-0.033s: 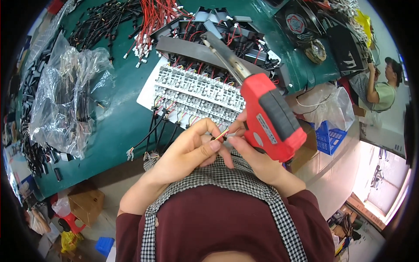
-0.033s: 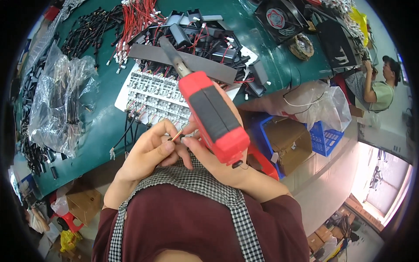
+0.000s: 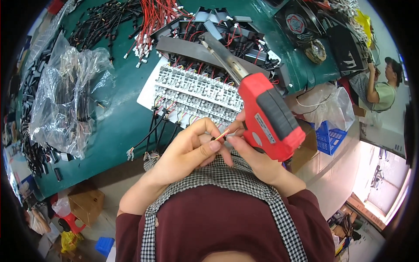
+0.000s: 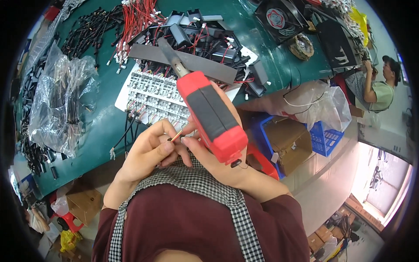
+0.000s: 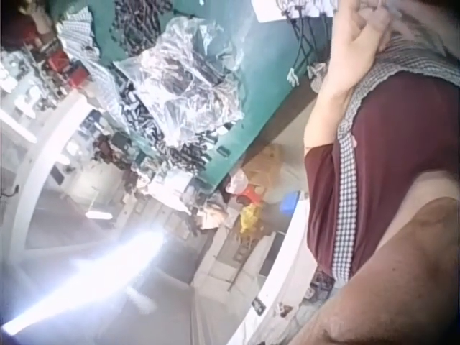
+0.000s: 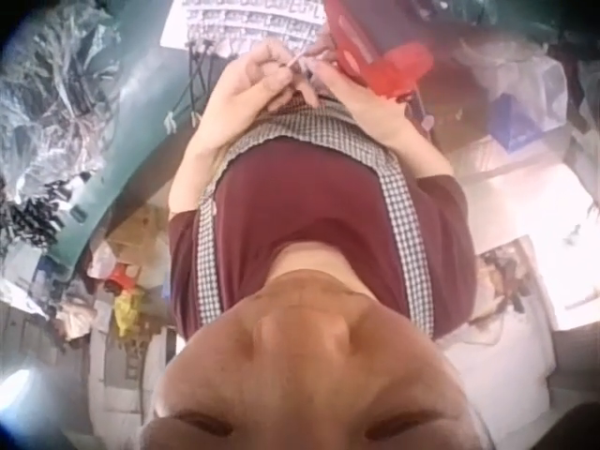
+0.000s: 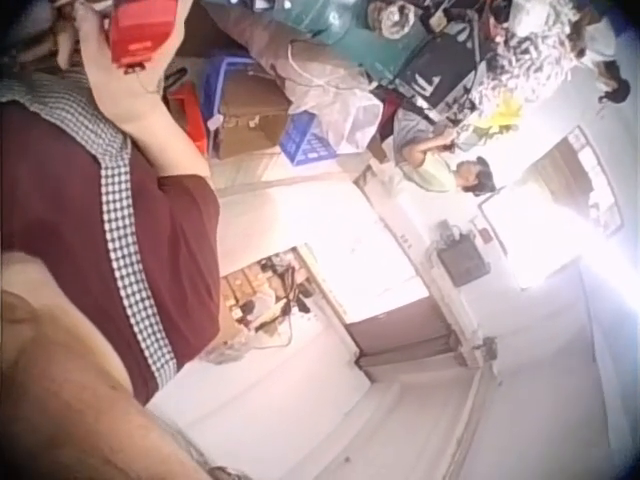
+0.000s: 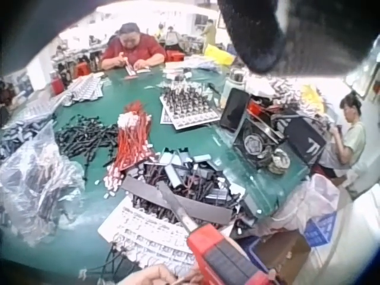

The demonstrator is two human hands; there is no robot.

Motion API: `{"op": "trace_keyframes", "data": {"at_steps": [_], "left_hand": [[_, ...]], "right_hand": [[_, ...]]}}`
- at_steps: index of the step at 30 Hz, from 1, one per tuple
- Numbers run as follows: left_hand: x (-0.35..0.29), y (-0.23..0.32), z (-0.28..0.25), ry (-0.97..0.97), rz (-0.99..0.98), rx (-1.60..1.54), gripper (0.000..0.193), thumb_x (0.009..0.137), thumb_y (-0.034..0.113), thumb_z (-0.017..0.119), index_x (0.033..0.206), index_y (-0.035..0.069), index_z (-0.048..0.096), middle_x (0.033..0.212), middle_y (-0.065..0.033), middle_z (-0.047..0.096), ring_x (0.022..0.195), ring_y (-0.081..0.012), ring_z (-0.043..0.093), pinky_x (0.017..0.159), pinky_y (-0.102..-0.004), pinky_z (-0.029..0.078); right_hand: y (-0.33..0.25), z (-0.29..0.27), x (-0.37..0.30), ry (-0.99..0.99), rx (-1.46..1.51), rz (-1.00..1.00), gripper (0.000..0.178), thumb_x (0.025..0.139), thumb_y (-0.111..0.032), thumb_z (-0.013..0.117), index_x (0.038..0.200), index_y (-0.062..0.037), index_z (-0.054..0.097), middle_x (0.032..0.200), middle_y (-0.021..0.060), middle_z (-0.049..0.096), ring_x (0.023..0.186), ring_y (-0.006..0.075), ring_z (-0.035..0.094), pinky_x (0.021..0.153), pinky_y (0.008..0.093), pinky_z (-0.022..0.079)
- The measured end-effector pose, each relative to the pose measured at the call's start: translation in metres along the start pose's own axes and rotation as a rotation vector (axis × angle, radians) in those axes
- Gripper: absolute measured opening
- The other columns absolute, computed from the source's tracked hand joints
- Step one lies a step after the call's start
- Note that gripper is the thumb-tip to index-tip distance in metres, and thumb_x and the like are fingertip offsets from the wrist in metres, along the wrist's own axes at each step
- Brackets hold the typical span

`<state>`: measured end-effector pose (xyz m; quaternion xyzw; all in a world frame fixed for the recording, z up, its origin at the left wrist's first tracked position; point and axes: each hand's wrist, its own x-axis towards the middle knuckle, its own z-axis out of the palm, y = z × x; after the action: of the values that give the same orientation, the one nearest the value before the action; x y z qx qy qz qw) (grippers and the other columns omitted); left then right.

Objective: The person solders electrical wires onto an array of circuit boards or LED strips using a soldering gun.

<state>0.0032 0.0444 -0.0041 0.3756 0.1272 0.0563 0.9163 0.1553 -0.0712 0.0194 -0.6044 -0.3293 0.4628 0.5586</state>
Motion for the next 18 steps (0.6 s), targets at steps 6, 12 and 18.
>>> {"op": "trace_keyframes", "data": {"at_steps": [6,12,18], "left_hand": [[0.000,0.000,0.004,0.081,0.027,0.112,0.012,0.101,0.013,0.045,0.109,0.005,0.042,0.085,-0.0131,0.068,0.052,-0.0023,0.036,0.050,-0.0175,0.031],[0.001,-0.003,0.005,0.124,0.070,0.109,0.010,0.100,0.011,0.046,0.107,0.004,0.043,0.084,-0.0109,0.066,0.056,-0.0028,0.040,0.052,-0.0185,0.034],[0.004,-0.003,0.018,0.338,0.173,0.381,0.014,0.094,0.001,0.056,0.103,0.001,0.045,0.084,-0.0075,0.063,0.072,-0.0022,0.052,0.061,-0.0190,0.042]], "right_hand": [[0.002,0.003,0.002,0.030,0.076,0.013,0.036,0.089,0.006,0.058,0.121,-0.0020,0.043,0.099,0.0090,0.058,0.093,0.0125,0.060,0.079,0.0251,0.050],[-0.001,0.004,0.002,0.023,0.065,0.006,0.035,0.090,0.005,0.057,0.122,-0.0016,0.043,0.098,0.0075,0.058,0.091,0.0115,0.060,0.079,0.0253,0.050],[-0.003,0.008,0.005,0.075,0.136,0.072,0.085,0.081,0.011,0.062,0.150,-0.0046,0.014,0.114,0.0096,0.055,0.093,0.0121,0.061,0.080,0.0269,0.053]]}}
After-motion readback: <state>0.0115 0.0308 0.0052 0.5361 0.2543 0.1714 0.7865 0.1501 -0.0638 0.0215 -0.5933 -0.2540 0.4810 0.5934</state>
